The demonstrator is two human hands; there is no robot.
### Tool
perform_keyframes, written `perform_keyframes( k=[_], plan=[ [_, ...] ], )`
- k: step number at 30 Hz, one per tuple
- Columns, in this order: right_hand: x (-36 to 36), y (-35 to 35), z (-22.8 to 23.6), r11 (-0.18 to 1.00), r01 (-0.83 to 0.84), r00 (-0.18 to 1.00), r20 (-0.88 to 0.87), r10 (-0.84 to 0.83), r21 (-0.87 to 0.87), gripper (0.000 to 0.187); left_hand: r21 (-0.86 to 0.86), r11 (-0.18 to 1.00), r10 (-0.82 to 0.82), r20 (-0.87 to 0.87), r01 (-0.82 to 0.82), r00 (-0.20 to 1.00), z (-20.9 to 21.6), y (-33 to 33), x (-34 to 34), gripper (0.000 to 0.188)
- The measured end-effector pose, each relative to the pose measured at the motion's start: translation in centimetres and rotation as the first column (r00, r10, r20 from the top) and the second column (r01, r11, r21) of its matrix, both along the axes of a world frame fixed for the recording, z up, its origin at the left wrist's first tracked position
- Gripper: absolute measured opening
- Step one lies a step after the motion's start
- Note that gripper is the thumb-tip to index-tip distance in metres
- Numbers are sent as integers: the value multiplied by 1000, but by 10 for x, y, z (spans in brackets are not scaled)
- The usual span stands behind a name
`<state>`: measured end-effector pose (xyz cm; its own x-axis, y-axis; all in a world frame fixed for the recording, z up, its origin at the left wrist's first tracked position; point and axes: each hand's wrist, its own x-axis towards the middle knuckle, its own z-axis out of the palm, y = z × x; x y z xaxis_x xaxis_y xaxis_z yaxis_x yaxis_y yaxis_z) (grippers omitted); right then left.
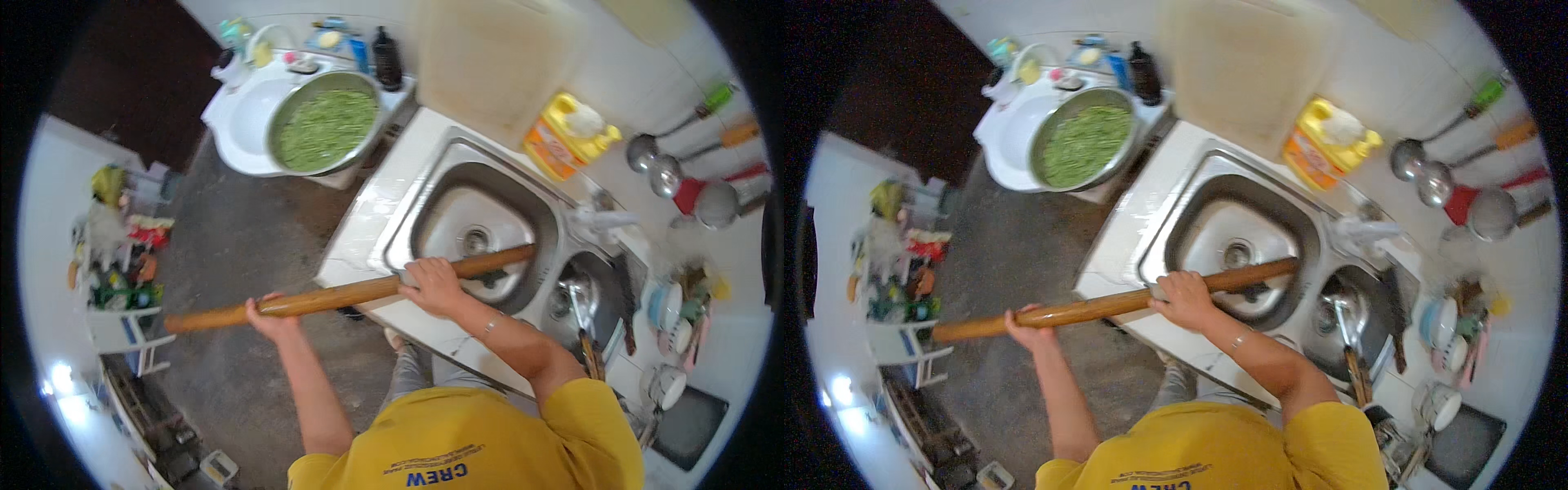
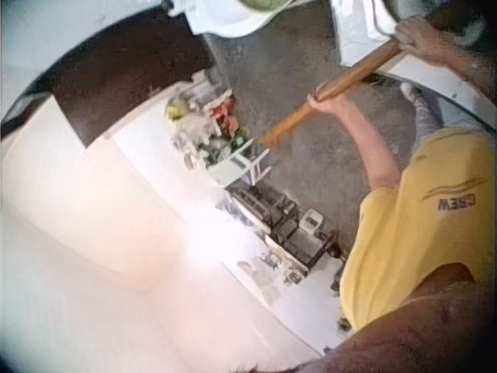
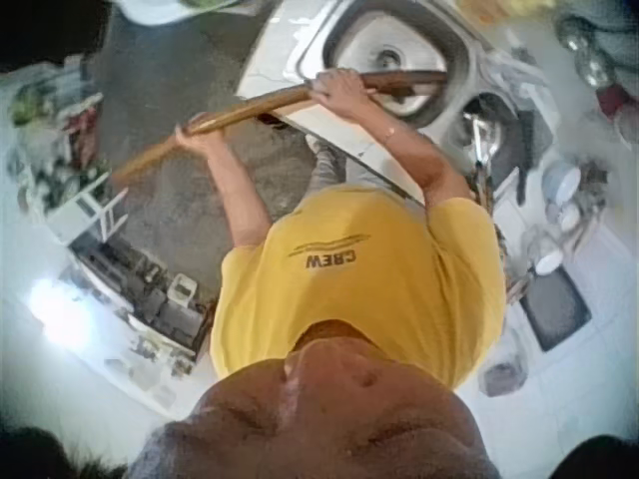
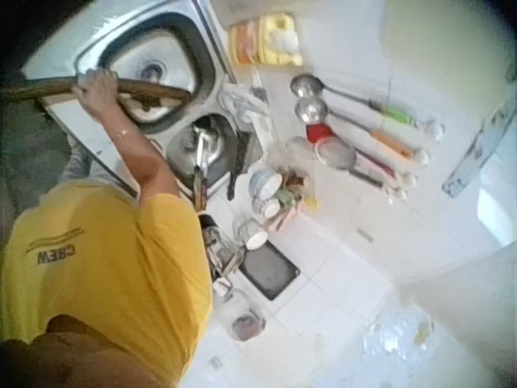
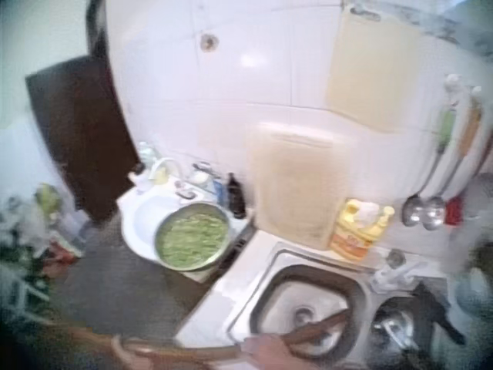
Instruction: The person picks up a long wooden pole, moves a large metal pot aside, and washes the pole in a sink using a cloth and running water, scrubbing its entire length repeatedly.
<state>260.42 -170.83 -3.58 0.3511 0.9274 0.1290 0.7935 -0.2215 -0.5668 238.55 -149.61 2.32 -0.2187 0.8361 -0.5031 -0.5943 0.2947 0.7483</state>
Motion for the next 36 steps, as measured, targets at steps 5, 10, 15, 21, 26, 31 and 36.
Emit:
perform_keyframes(
  k=[5, 10, 15, 21, 26, 31, 36],
  plan=[
    [53, -36, 7, 977, -165, 984, -96, 153, -132, 54, 102, 995, -35, 211, 13, 977, -11, 20, 6, 22],
    [100, -67, -4, 966, -143, 967, 179, 184, -217, 54, -71, 997, 16, 148, -6, 989, -42, 15, 1, 24],
    [100, -60, 14, 986, -80, 994, 67, 90, -143, 52, -155, 987, 60, 174, -33, 983, -55, 14, 6, 26],
    [104, -33, -16, 929, 369, 830, -449, -332, -5, 24, -225, 971, -40, 159, 76, 986, -80, 21, -31, 36],
    [148, -43, -28, 881, 450, 375, -866, -331, -142, 17, -207, 978, 7, 106, 15, 994, -73, 14, -34, 33],
    [125, -41, 3, 918, 395, 739, -582, -339, -33, 13, -221, 975, 29, 96, -7, 995, -84, 13, -40, 35],
    [95, -48, 9, 979, 167, 982, -112, -154, 116, 24, -232, 972, 62, 89, -40, 994, -78, 6, -41, 38]
  ],
)
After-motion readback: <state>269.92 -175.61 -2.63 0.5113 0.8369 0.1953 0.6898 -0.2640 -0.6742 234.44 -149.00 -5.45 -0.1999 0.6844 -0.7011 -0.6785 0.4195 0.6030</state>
